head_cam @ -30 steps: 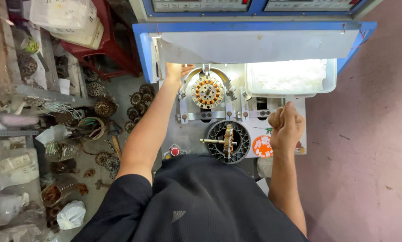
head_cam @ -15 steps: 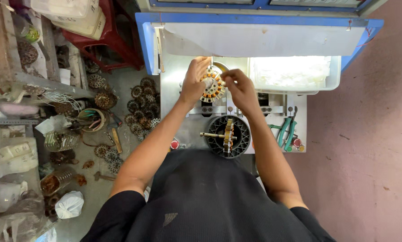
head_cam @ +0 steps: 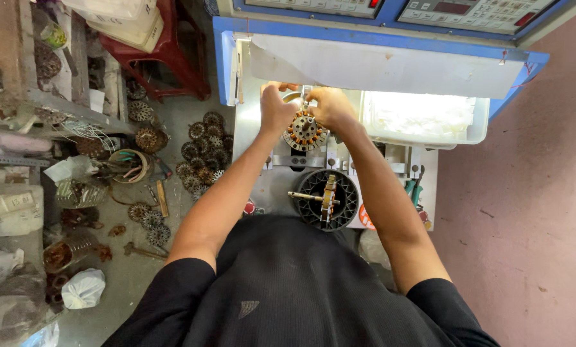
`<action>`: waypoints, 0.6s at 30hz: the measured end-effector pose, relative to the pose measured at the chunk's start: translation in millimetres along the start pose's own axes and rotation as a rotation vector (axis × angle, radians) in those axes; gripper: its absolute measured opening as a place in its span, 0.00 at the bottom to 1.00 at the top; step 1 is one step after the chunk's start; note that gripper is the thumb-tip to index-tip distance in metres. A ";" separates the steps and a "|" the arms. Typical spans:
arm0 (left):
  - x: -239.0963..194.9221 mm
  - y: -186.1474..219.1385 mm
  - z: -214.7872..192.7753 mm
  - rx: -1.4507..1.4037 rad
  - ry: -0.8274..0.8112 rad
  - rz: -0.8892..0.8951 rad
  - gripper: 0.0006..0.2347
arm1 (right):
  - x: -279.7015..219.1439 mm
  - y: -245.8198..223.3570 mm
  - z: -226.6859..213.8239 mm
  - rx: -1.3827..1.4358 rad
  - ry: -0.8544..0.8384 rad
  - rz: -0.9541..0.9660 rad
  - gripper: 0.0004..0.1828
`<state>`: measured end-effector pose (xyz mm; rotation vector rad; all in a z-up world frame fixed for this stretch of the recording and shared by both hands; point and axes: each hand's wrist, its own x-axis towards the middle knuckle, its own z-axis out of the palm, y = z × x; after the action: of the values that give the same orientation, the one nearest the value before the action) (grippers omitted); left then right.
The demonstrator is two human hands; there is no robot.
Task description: The person works on an electric motor component, inserting small white pieces into the slots by hand and using a small screwdriver-like tool.
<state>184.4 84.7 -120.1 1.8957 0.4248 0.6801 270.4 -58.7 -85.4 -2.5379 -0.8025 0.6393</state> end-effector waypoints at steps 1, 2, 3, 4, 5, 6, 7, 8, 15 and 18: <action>3.2 -3.3 1.8 0.064 0.042 0.103 0.11 | 0.8 -4.6 -1.4 -0.057 0.004 -0.012 0.16; 6.8 -5.8 3.9 0.061 0.027 0.064 0.10 | 3.3 -8.9 -2.5 -0.114 0.008 -0.024 0.15; 12.1 -7.3 6.0 0.058 0.012 0.028 0.09 | 5.8 -11.9 -2.7 -0.170 0.015 -0.038 0.16; 14.3 -8.3 7.3 0.055 -0.003 -0.009 0.08 | 7.0 -12.9 -1.4 -0.150 0.047 -0.085 0.18; 15.7 -8.5 8.3 0.026 -0.033 -0.064 0.08 | 10.9 -12.7 -0.5 -0.130 0.082 -0.135 0.21; 16.4 -8.1 9.1 -0.003 -0.063 -0.119 0.07 | 14.7 -10.9 1.0 -0.110 0.117 -0.185 0.25; 17.2 -7.6 8.0 -0.031 -0.088 -0.174 0.07 | 18.7 -8.6 3.2 -0.133 0.119 -0.168 0.22; 17.3 -7.1 6.2 -0.023 -0.082 -0.121 0.07 | 22.3 -4.9 5.7 -0.157 0.121 -0.151 0.19; 13.4 -7.7 -3.8 0.036 -0.087 0.007 0.09 | 49.9 12.3 27.9 -0.345 0.084 0.004 0.24; 12.6 -4.4 -5.3 0.059 -0.088 0.039 0.10 | 46.4 6.8 33.8 -0.298 0.367 -0.214 0.21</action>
<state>191.0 97.4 -119.1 1.9867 0.3562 0.6129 289.3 -27.5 -130.2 -2.6586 -1.0745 -0.0205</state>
